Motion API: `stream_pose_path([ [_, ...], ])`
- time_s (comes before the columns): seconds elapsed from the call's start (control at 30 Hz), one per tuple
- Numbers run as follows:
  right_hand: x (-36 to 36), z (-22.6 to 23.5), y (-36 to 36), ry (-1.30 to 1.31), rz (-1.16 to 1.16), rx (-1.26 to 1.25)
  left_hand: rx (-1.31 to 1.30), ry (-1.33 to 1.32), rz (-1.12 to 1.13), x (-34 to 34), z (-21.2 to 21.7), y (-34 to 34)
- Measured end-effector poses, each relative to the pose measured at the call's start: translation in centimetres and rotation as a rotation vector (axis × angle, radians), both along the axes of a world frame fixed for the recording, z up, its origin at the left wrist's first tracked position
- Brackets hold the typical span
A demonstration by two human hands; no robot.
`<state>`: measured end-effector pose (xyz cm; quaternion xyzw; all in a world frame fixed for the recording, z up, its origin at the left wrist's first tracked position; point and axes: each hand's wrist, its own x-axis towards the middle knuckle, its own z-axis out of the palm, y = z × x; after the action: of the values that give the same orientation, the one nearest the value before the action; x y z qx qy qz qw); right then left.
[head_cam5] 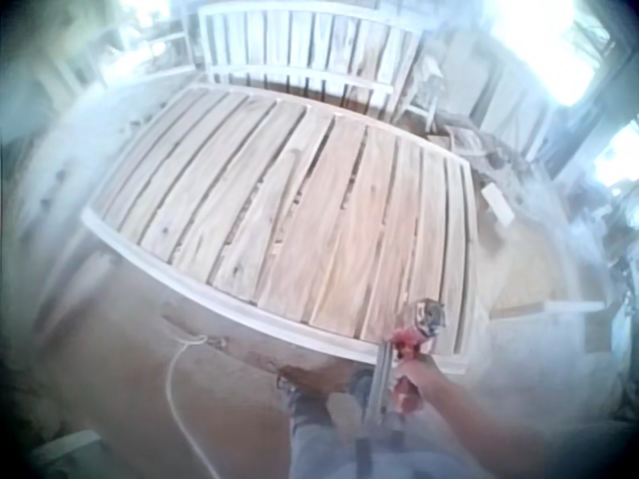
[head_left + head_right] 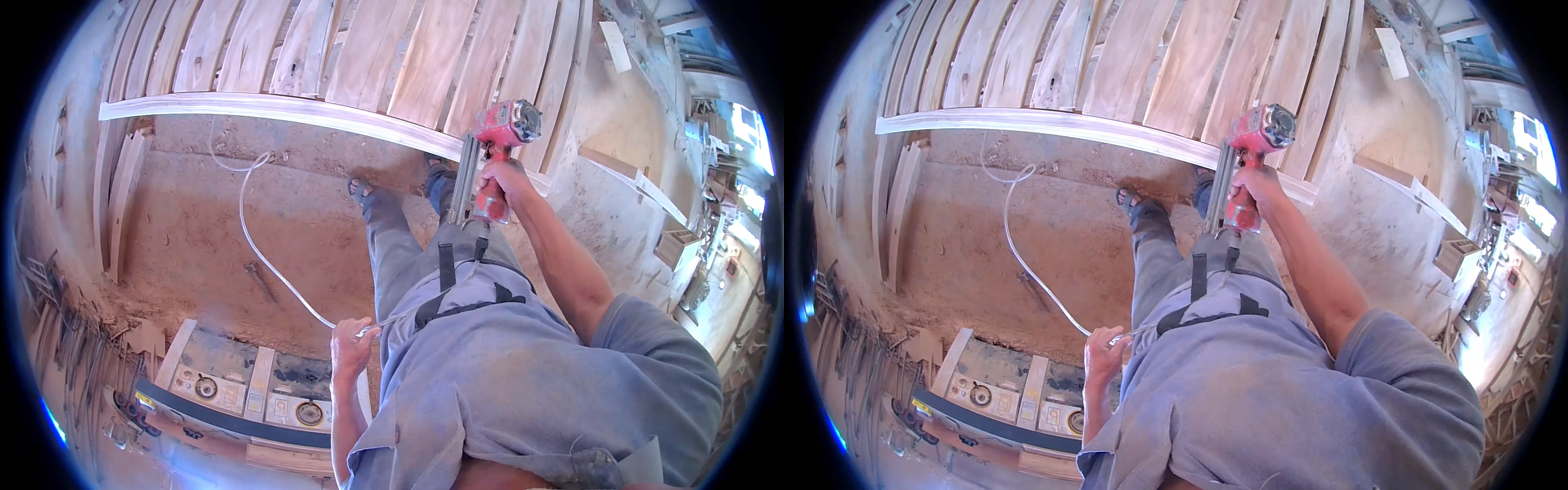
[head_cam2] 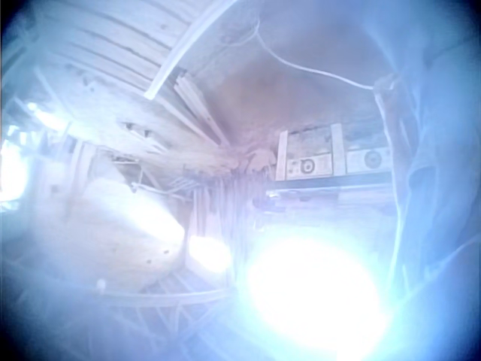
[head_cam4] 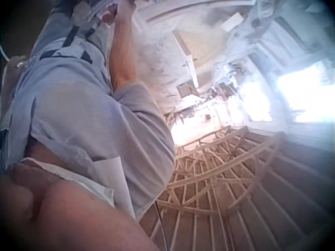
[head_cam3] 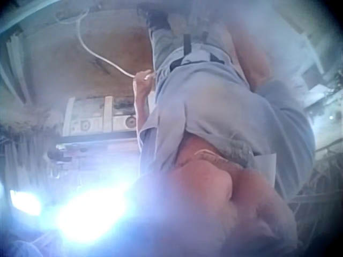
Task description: The person uses a pneumatic nail gun to attach a curved wooden trim piece to a slatted wooden frame. They then flip the frame, hammer the trim into place, and use a clamp to secure a separate wooden frame on the floor.
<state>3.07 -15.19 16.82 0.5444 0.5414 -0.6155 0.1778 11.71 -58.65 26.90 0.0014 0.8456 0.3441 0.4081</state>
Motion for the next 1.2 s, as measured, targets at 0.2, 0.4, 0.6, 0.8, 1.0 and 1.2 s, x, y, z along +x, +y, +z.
stream_pose_path([
  [0.2,0.4,0.1,-1.0,0.024,-0.052,0.022,-0.024,-0.011,-0.003,-0.7,-0.8,-0.9],
  [0.4,1.9,-0.4,0.2,0.046,-0.212,-0.02,-0.01,0.03,-0.006,-2.9,0.1,-1.1],
  [0.6,3.2,0.4,0.6,0.051,-0.635,-0.412,0.104,-0.18,0.587,-7.6,4.1,-1.0],
  [0.8,2.8,-0.3,-7.6,-0.08,-0.694,-0.565,0.283,0.258,0.67,-12.6,9.9,-4.2],
  [1.0,0.7,-2.3,-16.7,-0.116,-0.147,-0.835,0.109,0.538,0.705,-12.4,15.1,-4.2],
  [1.2,0.3,-1.4,-13.5,0.152,-0.044,-0.653,-0.227,0.429,0.585,-8.4,6.3,-6.8],
])
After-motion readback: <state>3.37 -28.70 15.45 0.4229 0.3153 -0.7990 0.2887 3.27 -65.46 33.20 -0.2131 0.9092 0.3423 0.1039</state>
